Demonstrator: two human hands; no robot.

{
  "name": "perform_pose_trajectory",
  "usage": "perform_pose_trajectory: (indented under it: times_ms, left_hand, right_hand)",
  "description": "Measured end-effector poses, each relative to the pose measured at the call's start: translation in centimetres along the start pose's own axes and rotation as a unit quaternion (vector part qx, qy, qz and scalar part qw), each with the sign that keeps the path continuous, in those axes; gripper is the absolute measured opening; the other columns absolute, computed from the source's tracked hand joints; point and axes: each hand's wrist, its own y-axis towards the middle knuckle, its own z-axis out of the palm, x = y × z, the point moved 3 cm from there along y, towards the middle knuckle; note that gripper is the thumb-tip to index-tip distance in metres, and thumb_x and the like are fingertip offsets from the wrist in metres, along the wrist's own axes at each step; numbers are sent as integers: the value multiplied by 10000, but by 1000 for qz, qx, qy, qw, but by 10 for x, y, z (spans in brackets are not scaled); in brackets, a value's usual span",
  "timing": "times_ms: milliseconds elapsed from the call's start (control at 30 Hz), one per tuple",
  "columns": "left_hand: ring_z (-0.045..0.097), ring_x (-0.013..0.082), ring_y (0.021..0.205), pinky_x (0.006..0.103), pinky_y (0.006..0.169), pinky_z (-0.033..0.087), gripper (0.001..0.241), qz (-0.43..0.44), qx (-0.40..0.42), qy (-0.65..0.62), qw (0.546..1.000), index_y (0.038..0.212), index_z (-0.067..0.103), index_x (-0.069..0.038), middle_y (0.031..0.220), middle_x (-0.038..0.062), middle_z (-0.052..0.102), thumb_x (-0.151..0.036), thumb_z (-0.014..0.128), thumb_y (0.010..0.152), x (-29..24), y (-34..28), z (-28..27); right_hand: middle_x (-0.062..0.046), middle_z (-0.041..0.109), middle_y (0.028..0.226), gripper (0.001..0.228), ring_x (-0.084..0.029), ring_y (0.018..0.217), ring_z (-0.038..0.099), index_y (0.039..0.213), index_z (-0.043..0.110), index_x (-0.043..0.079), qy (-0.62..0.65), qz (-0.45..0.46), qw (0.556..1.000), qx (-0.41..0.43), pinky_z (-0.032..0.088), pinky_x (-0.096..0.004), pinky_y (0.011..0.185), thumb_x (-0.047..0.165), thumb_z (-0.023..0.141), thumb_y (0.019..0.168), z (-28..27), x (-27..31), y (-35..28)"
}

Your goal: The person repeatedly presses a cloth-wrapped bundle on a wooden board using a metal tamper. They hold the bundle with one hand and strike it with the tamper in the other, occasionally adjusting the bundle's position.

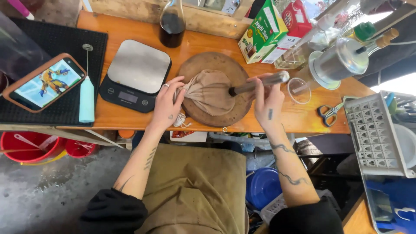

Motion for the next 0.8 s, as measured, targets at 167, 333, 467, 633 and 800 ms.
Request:
perform_pose_trajectory:
  times_ms: [167,333,467,633,800]
  left_hand:
    - [738,421,1351,544,1148,597,173,3,7,3,1000,1317,765,-38,1500,131,782,-131,724,1177,-1,6,-3]
    - [741,404,1357,528,1148,599,171,7,10,0,1000,1318,759,-45,1509,116,778,-133,718,1178,-6,4,-8]
    - [740,387,1360,512,1146,601,174,5,2,-1,1000,1317,760,-58,1507,98,779,-155,721,1179,0,4,-6]
    - [740,387,1370,511,1161,602,177,-3,6,9,1000,1309,765,-53,1499,117,781,-163,719,1178,-4,4,-8]
    - [743,359,1376,492,1164,608,184,-18,0,1,1000,1312,770,-60,1488,101,787,-175,721,1178,-1,0,-4]
  right_hand:
    - [-223,866,1020,176,-287,700,801,1218,613,-50,-6,-28,1000,-3,652,-389,628,95,581,1312,-13,42,20]
    - [-204,871,1014,128,-290,672,811,1218,616,-32,-21,-27,999,27,650,-388,560,77,665,1263,7,7,9]
    - [-278,841,1071,150,-289,674,784,1293,575,-78,51,-37,998,-25,657,-378,595,68,553,1315,-8,26,23]
    - [-254,834,1010,154,-318,703,797,1235,629,-71,12,-5,999,37,640,-423,572,54,694,1297,2,-27,27]
    - [-258,812,986,173,-347,752,806,1288,670,-54,-42,-26,998,38,608,-435,604,102,703,1355,-1,-33,36]
